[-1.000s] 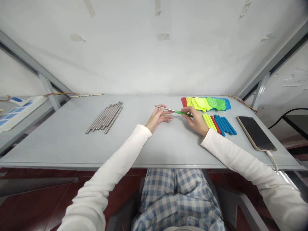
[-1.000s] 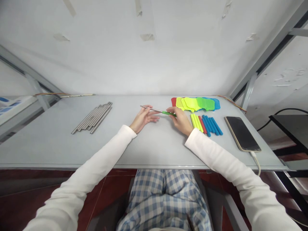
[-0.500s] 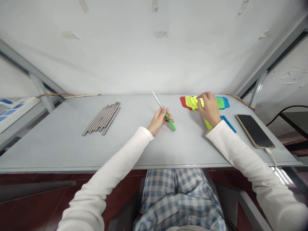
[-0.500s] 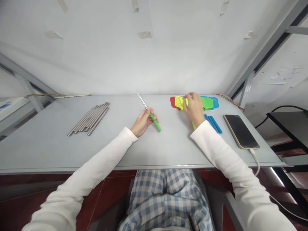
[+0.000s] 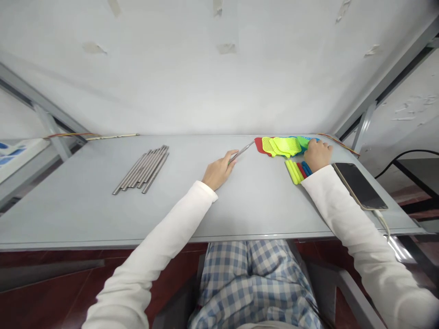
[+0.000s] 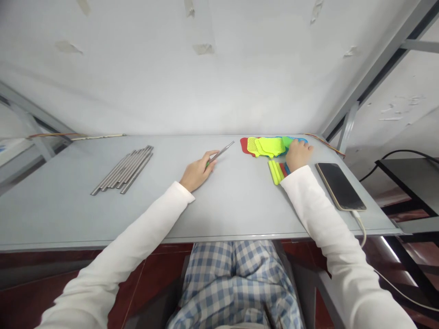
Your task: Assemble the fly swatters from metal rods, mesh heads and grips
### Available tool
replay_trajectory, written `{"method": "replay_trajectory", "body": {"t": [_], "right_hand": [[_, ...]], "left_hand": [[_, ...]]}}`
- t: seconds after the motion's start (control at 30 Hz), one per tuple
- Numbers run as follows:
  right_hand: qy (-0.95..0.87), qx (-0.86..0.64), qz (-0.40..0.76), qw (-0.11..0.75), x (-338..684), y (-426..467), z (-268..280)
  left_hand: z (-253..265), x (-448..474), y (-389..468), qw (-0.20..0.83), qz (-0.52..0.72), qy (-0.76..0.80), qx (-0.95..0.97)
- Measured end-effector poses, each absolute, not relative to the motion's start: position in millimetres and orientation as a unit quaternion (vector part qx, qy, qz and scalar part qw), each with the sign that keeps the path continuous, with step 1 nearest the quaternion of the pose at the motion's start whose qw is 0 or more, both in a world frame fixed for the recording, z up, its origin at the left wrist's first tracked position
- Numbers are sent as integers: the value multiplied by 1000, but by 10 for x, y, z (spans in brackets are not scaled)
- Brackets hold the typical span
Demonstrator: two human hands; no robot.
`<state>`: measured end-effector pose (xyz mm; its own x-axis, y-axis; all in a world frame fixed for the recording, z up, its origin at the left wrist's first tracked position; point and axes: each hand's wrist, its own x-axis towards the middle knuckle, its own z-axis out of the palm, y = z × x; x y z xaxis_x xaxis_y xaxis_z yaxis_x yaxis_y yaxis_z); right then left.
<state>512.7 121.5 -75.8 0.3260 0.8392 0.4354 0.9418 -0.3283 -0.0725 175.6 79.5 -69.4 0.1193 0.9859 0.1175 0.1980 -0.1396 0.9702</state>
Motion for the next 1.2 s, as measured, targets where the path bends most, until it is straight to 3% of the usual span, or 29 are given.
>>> {"method": "replay_trajectory", "body": {"t": [0.2,0.3,0.47,0.67,0.83,1.07,1.2], "right_hand": [[-568,-733,-230,295,4958,1076,-311],[-654,-644,-242,314,4715,965,-293],[-750,-570,-181,282,4325,837,-469],[-882,-432,-104,160,4090,757,-643],[-941,-307,-12,144,4064,730,-681],[-906,-369,118,171,4098,794,-801],[-892,-405,127,155,4078,827,-822]], "left_hand": [[-768,1747,815,346,456,478,667],[-782,1734,829,299,456,483,686],[-808,1734,842,260,459,475,704],[-770,1753,816,285,577,494,585],[-743,1744,798,194,487,531,666],[-801,1753,808,120,420,493,753],[-792,1761,813,79,403,452,792]]}}
